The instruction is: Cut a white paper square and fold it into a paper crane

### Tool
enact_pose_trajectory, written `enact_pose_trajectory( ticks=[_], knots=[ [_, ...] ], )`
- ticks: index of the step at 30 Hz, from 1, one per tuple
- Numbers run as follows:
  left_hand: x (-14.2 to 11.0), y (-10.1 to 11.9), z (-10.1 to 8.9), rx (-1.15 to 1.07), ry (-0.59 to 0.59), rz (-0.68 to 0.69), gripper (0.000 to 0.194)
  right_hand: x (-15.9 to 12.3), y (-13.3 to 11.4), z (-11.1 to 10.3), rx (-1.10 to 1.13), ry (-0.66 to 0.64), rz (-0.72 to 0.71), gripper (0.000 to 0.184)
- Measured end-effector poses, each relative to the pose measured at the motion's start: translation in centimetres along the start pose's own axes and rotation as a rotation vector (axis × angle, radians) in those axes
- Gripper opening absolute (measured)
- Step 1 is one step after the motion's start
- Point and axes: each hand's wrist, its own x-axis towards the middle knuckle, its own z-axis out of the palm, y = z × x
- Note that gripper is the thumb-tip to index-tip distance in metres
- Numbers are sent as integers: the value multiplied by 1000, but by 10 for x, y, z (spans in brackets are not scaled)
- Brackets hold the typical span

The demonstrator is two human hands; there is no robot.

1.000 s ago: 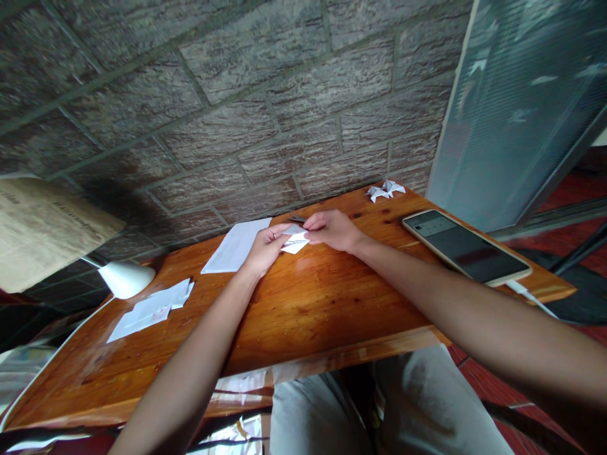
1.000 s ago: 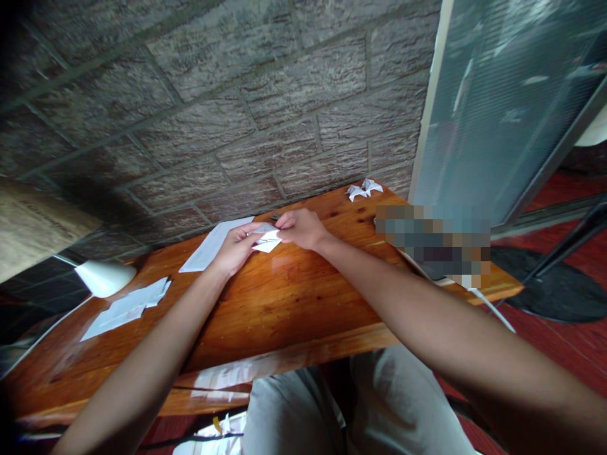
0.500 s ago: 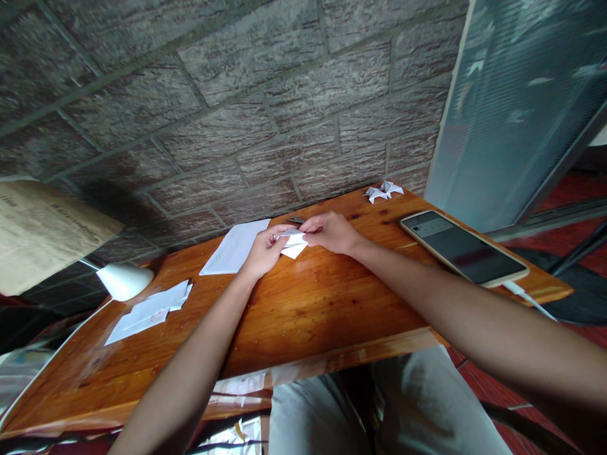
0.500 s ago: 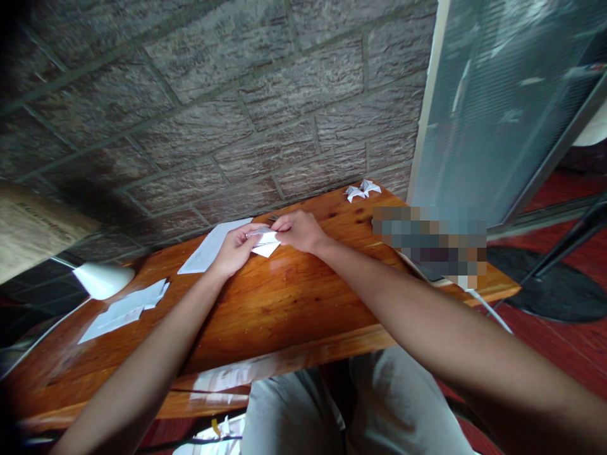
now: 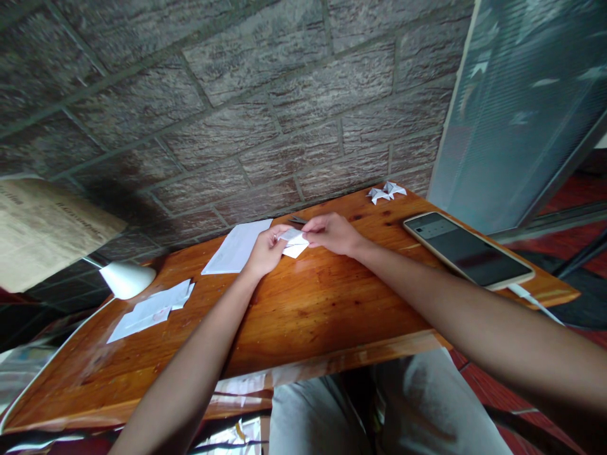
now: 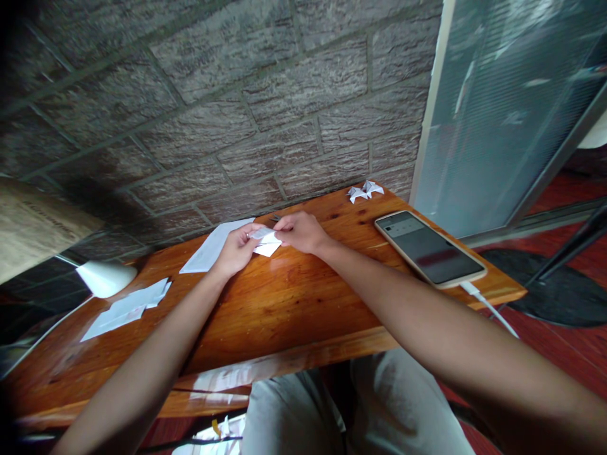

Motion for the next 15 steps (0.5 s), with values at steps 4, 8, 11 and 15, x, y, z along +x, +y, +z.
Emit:
enact_pose_trajectory(
  ticks=[4,8,11,15],
  knots=[
    [0,1,0,13,-69,4,26,-1,-2,-1,-37,15,11,7],
    [0,-3,0,-32,-39,-37,28,0,-3,-2,-30,35,24,10],
    [1,-7,-1,-12,-6,-32,27,0,-3,-2,-34,32,11,11],
    [1,-8,-1,27,-19,-8,28,-1,-5,-4,-143,23,-33,11]
  ],
)
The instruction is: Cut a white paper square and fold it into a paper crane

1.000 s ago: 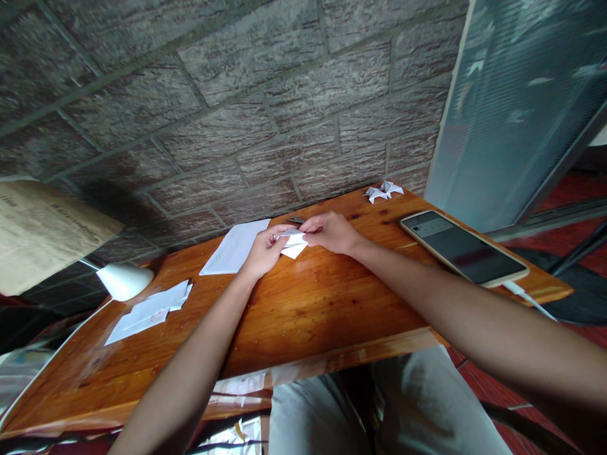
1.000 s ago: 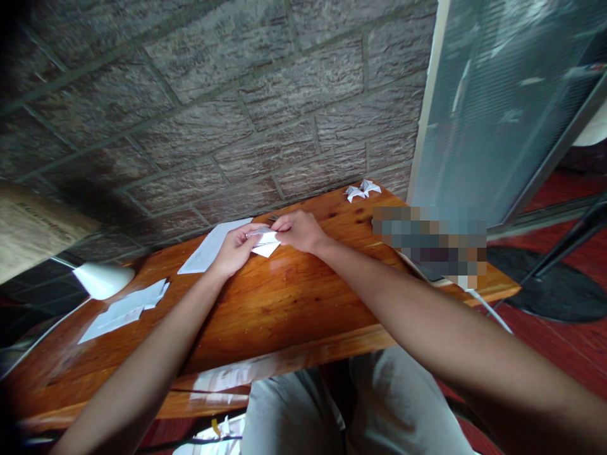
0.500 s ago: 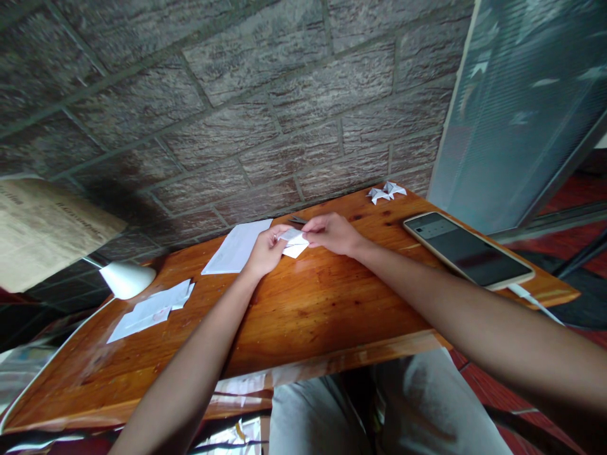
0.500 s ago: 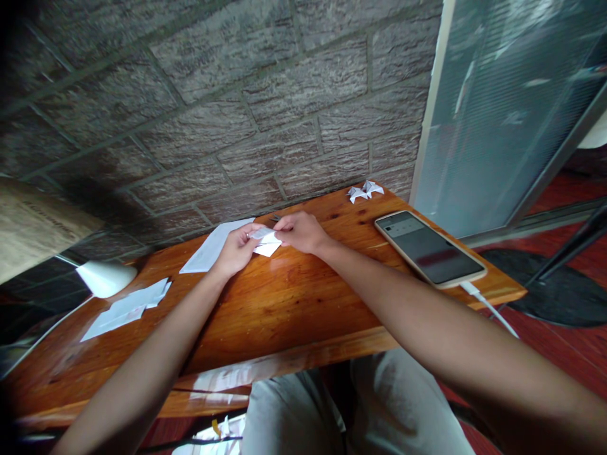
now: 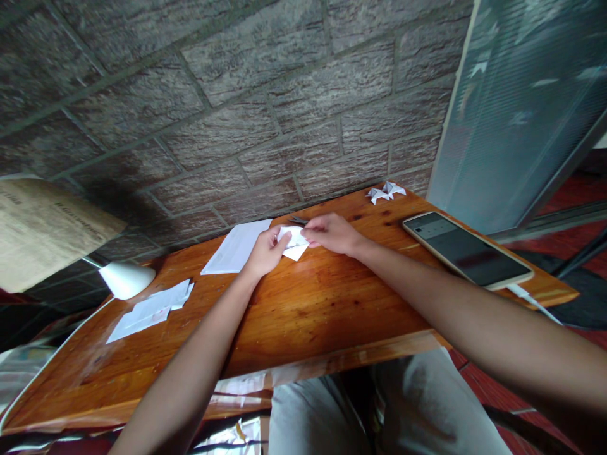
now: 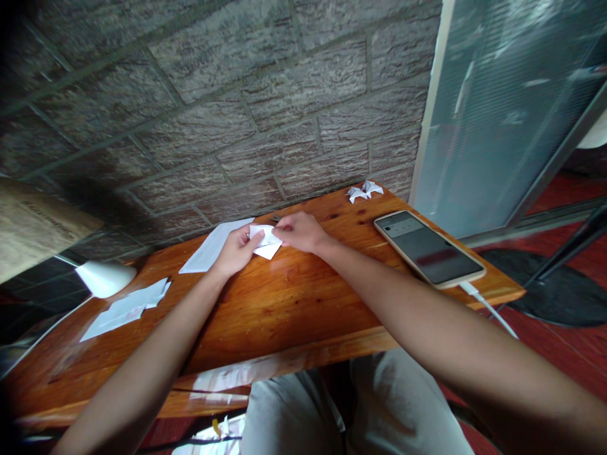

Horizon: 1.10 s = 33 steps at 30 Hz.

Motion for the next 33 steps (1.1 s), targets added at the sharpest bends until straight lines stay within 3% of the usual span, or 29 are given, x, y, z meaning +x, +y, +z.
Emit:
enact_pose_trajectory(
  ticks=[5,12,19,26,33],
  knots=[
    [0,5,2,-1,72,32,27,-4,-6,-3,-110,-27,-53,14],
    [-3,6,4,-13,56,35,31,-4,-8,-2,-191,-21,-104,11],
    [-2,5,4,-35,70,19,30,-4,-3,-1,-174,-37,-130,9],
    [0,2,7,-128,148,-5,28,-2,0,4,14,7,-156,8],
    [0,8,11,-136,153,-21,31,-3,-1,5,1,71,-166,10]
  ],
)
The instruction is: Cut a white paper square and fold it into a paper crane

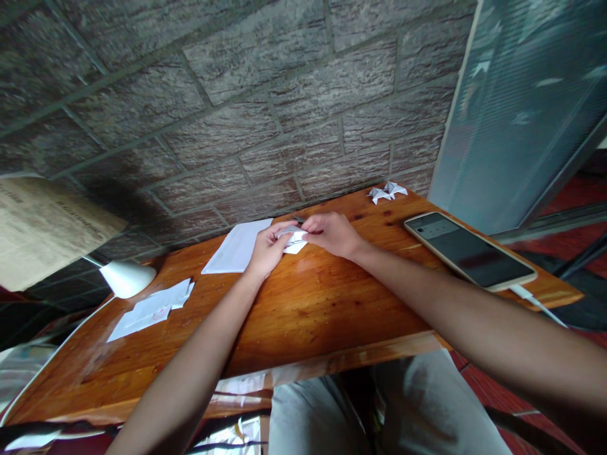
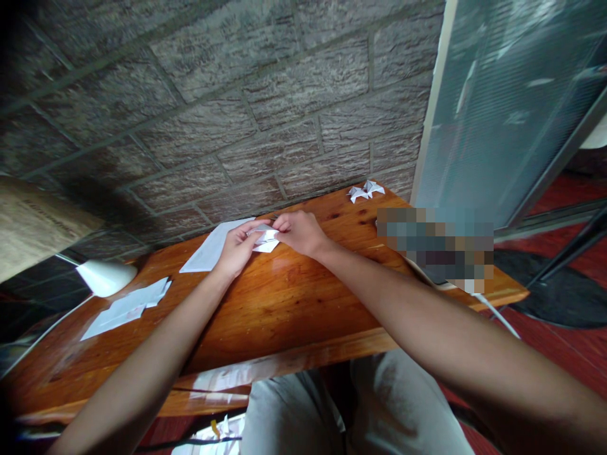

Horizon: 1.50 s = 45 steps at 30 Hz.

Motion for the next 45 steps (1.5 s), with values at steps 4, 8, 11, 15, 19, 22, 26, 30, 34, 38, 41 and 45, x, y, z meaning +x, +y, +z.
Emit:
enact_pose_trajectory(
  ticks=[4,8,11,15,19,22,26,30,34,38,41,45],
  knots=[
    [0,-2,1,-1,1,-6,29,1,-1,0,17,41,-16,7],
    [0,-3,1,-108,30,-54,32,5,3,0,20,98,12,13],
    [0,-1,1,-200,43,-90,33,5,7,0,44,51,72,25],
    [0,1,2,-278,72,-132,33,4,5,0,206,-68,91,19],
    [1,3,2,-334,73,-138,33,3,2,-1,358,-107,115,20],
    [1,6,3,-359,54,-136,33,4,3,0,419,-87,138,22],
    [0,7,5,-363,72,-130,31,5,6,2,457,-65,157,22],
    [1,6,6,-352,96,-132,32,4,5,2,453,-63,168,21],
    [1,5,5,-339,107,-105,31,3,3,1,459,-53,180,24],
    [2,5,6,-286,159,-62,32,3,0,2,474,-47,179,21],
    [2,5,6,-233,193,-44,34,2,-1,2,467,-46,178,19],
    [2,5,5,-241,149,-53,33,2,-2,3,467,-48,183,16]
  ],
)
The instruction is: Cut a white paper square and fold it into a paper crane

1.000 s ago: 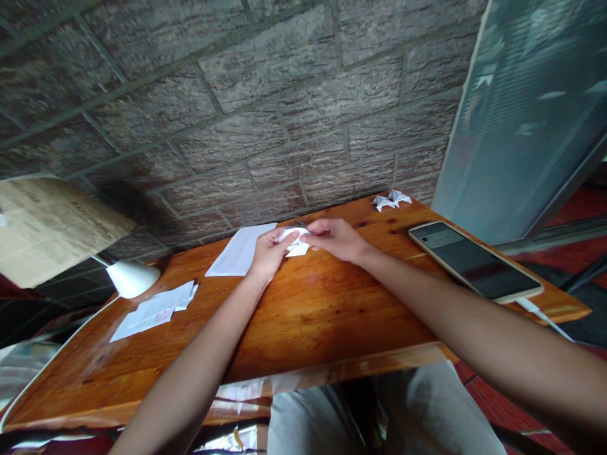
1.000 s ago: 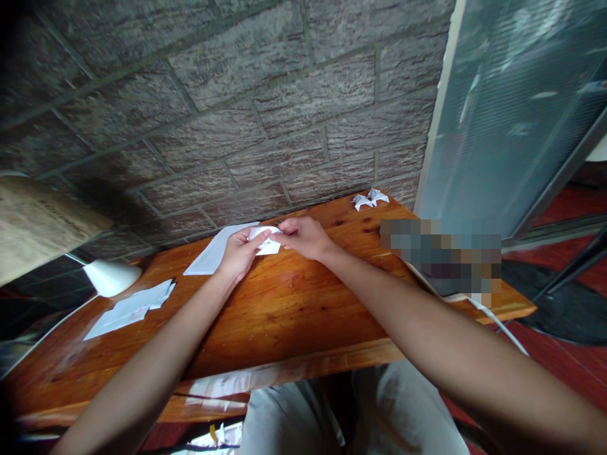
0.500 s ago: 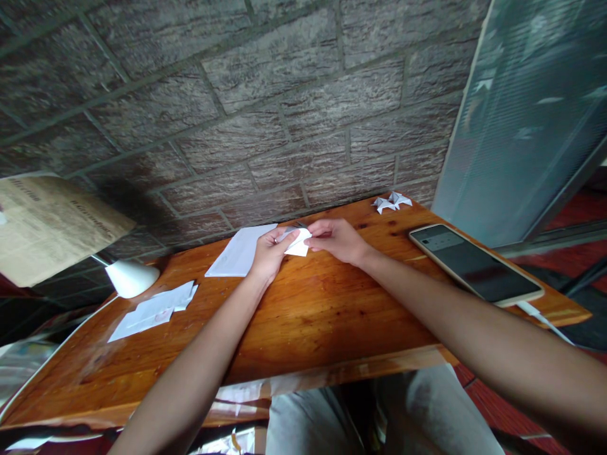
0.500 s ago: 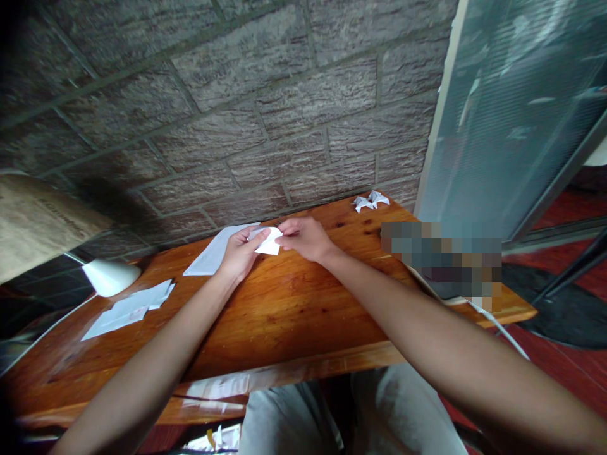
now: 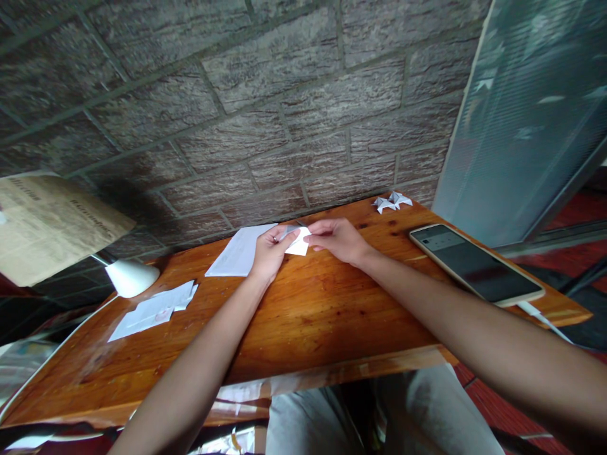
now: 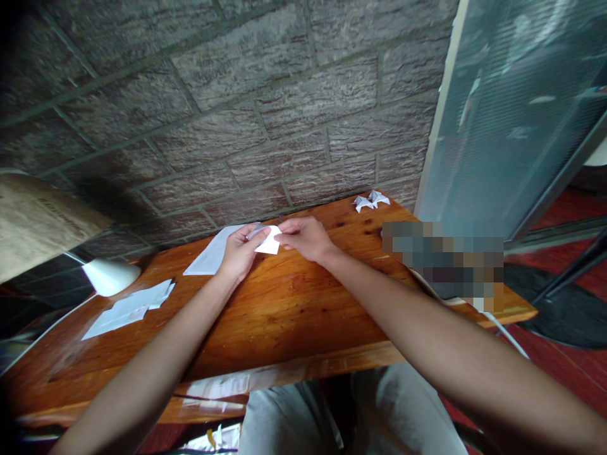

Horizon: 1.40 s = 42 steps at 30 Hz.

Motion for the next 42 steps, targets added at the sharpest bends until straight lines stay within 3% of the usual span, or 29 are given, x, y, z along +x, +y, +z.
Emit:
enact_pose_trajectory(
  ticks=[8,19,25,30,36,42],
  knots=[
    [0,-3,-3,-14,-82,-83,31,0,4,-3,-44,52,2,23],
    [1,3,-5,116,-41,56,32,-1,-1,2,96,17,37,27],
    [0,4,-5,105,-117,35,36,0,-2,2,100,43,33,25],
    [-2,7,-3,32,-190,20,40,3,-3,-7,-144,135,-75,14],
    [0,9,-6,-74,-98,-6,42,1,-10,-12,-405,209,-233,10],
    [1,7,-7,46,-67,15,34,-4,-14,-9,-490,217,-306,8]
  ],
)
